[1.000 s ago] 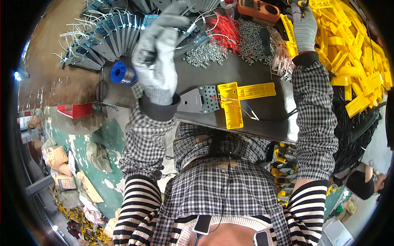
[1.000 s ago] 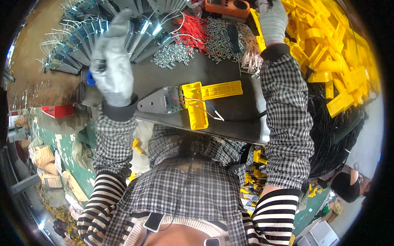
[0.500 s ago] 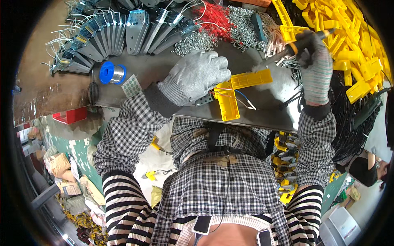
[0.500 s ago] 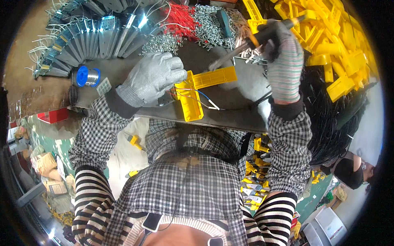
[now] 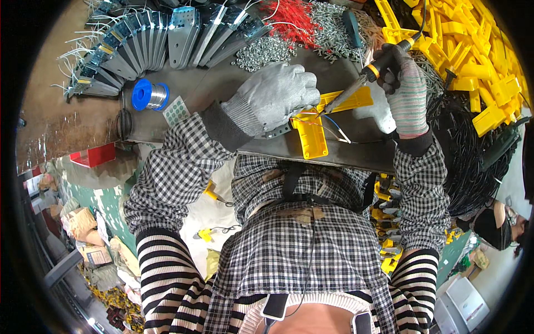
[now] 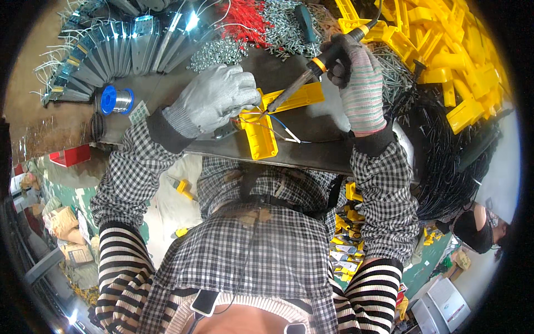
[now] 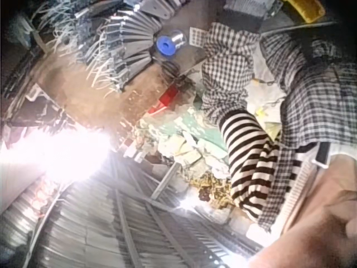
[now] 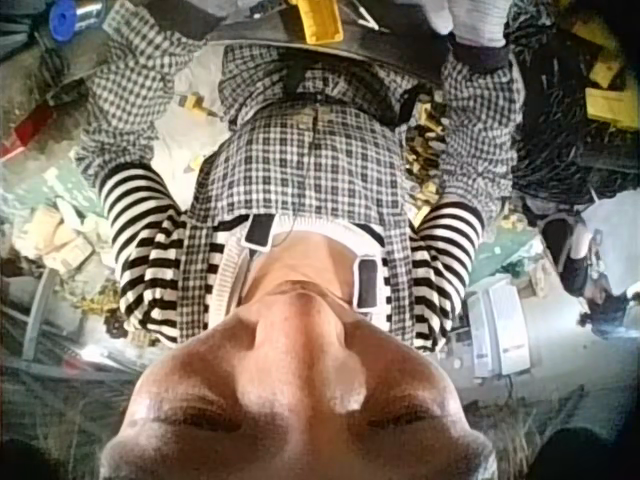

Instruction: The person assembles wiring, circuit components, and fasteners into a yellow plastic housing with a metal base plate. The assembly is done using an electric screwdriver, soldering iron, and pliers.

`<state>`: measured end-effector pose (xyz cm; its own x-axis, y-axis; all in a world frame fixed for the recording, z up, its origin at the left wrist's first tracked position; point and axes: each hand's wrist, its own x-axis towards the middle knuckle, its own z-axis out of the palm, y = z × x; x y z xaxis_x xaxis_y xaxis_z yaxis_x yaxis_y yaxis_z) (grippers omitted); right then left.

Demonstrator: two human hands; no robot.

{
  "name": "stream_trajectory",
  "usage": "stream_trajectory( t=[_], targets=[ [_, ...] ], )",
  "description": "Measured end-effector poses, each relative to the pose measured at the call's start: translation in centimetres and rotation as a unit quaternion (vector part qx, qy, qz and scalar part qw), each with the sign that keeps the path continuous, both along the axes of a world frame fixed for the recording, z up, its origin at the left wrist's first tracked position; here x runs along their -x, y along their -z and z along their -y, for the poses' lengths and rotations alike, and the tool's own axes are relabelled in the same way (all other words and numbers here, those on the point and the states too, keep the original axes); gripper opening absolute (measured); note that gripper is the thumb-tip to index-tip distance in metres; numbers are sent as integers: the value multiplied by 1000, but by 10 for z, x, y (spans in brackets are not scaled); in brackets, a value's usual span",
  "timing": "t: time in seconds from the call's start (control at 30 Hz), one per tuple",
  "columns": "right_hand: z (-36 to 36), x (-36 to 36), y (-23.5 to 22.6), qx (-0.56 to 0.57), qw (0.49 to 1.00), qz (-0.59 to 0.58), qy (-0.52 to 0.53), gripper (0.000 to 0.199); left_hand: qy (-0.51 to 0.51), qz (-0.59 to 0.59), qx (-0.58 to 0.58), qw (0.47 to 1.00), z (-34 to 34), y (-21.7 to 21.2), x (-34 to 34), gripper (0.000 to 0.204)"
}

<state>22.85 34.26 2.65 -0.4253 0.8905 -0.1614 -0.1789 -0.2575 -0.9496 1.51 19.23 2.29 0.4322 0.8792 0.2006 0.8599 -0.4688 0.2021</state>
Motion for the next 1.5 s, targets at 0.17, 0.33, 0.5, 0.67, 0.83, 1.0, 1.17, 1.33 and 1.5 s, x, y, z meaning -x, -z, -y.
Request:
stream_trajectory(
  t=[0.17,0.33,0.5,0.67,0.83,1.0,1.17,1.33,1.5],
  targets=[
    [-12,-6,9,-12,999,32,-18,32,-1,-29,-10,1000,-4,1,-2,24],
    [-11,-8,8,-12,999,41,-10,32,8,-22,-10,1000,-6,1,-5,13],
    [-5,1,2,-2,1000,0,0,22,8,17,12,1000,-3,2,-5,16],
    [-9,1,6,6,1000,29,6,32,-9,80,5,997,3,-4,7,25],
    [-10,3,8,16,1000,17,-4,30,-17,211,0,977,14,-14,19,39],
    [-22,-6,15,22,1000,3,2,28,-79,332,74,937,22,-21,2,48],
    [-14,-3,5,53,999,0,1,19,-73,268,51,959,22,-11,-8,56],
    [-12,-3,15,57,997,-6,-43,28,-57,271,56,959,19,-7,-10,56],
    [-10,0,19,50,998,10,-23,30,-55,265,56,961,15,-7,-11,56]
  ],
)
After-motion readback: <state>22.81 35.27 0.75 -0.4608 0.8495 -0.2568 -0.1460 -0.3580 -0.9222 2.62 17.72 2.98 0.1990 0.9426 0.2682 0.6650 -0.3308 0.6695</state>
